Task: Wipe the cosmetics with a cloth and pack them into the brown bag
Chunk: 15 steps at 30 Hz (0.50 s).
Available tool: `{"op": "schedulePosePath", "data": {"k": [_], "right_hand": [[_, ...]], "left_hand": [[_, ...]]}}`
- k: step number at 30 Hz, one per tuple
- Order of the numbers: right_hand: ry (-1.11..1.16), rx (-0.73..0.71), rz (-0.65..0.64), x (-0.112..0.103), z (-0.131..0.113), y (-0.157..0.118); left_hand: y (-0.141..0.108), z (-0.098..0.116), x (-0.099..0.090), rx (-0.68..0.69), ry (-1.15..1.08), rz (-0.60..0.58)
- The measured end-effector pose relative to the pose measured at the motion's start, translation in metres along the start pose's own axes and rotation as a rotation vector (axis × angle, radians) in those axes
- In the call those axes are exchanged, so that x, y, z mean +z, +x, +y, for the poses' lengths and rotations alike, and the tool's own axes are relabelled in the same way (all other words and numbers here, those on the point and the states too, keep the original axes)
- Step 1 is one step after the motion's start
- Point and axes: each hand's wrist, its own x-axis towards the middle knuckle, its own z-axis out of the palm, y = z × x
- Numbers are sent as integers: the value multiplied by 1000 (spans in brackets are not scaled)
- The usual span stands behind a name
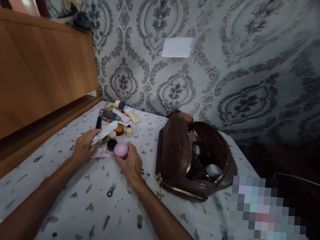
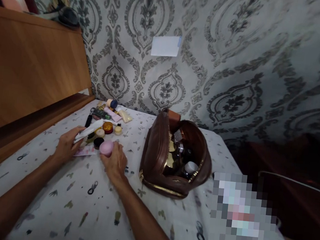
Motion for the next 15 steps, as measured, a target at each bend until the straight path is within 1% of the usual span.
{"op": "schedulePosePath", "data": {"k": [3, 5, 8, 10, 12, 15], "right_hand": [[2, 45, -26, -4, -5, -3], [-8, 35, -29, -5, -6, -3], [-9, 20, -48, -5, -5, -2], [8, -32, -52, -5, -3, -1], [15, -131, -41, -5, -2, -1], [1, -270, -27, -7, -1, -1]], "left_hand": [[-4, 10, 1, 123, 29, 30], [-7, 17, 4, 188, 27, 41], [-10, 32, 13, 294, 9, -12], [-12, 41, 21, 363, -17, -76], [-14, 47, 29, 403, -32, -137], [-15, 51, 40, 379, -27, -170]]}}
